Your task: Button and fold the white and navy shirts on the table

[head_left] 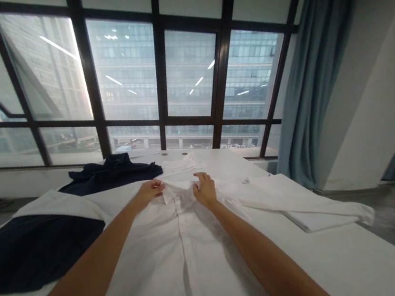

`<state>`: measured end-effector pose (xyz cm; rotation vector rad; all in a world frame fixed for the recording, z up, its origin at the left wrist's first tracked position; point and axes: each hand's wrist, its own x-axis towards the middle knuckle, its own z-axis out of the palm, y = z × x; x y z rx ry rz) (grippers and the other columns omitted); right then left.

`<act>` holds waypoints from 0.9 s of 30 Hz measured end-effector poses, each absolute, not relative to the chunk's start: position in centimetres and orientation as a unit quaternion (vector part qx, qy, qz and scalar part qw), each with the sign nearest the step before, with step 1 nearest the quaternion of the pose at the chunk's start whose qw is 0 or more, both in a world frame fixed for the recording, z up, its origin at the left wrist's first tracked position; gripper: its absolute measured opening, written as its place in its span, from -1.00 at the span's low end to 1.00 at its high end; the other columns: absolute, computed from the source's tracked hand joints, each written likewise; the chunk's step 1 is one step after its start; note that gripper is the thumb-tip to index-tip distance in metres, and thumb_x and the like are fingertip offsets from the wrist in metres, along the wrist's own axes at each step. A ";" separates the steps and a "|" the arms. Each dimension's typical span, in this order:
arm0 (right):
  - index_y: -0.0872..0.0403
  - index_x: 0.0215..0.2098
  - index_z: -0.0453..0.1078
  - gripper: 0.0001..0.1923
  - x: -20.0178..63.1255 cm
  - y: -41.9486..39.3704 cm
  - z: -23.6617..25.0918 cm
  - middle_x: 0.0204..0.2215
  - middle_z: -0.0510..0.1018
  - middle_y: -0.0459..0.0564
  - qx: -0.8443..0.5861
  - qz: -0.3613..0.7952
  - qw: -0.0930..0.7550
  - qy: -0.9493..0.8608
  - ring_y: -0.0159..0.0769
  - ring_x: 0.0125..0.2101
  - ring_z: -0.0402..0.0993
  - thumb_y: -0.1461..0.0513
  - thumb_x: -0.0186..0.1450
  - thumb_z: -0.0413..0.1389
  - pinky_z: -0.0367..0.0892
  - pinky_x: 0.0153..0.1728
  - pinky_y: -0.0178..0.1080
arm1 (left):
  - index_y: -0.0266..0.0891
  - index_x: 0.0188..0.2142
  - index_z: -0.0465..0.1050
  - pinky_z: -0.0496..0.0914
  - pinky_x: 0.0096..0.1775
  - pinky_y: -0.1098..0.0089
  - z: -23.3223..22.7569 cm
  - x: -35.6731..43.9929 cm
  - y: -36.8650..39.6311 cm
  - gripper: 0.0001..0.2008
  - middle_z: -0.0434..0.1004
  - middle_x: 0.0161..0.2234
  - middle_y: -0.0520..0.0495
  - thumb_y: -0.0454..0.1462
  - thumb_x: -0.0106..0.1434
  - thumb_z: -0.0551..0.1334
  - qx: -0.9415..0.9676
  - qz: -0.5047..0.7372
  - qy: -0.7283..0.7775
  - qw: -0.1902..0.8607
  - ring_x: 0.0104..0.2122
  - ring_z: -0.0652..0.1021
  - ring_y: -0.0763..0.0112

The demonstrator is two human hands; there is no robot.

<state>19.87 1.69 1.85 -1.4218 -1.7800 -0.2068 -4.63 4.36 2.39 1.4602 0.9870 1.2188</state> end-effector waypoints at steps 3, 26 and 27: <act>0.07 -0.06 0.43 -0.70 19.7 2.1 2.1 -0.13 0.55 0.05 -0.536 -0.036 0.358 -0.764 -0.21 -0.07 0.37 0.26 0.27 -0.01 0.15 0.01 -0.19 | -0.31 -0.36 0.52 0.44 -0.13 0.25 2.5 -5.3 3.7 -0.57 0.57 -0.35 -0.08 -0.07 -0.15 0.48 0.610 0.472 0.370 0.518 -0.30 0.55 0.33; 0.03 -0.65 -0.04 -0.43 21.2 3.2 2.7 -0.66 -0.03 -0.19 -0.428 0.249 0.449 -0.743 -0.47 -0.57 -0.10 -0.21 0.16 -0.04 -0.16 -0.56 -0.33 | -0.25 -0.42 0.54 0.34 -0.25 0.35 2.5 -3.4 3.1 -0.70 0.58 -0.43 -0.07 -0.05 0.01 0.32 0.694 0.504 0.439 0.270 -0.37 0.51 0.28; 0.03 -0.66 -0.06 -0.42 21.2 3.1 2.9 -0.67 -0.04 -0.19 -0.429 0.238 0.450 -0.746 -0.47 -0.57 -0.11 -0.22 0.16 -0.05 -0.17 -0.57 -0.33 | -0.23 -0.43 0.53 0.33 -0.26 0.36 2.6 -3.4 3.0 -0.72 0.57 -0.45 -0.06 -0.05 0.03 0.31 0.696 0.508 0.442 0.249 -0.38 0.50 0.29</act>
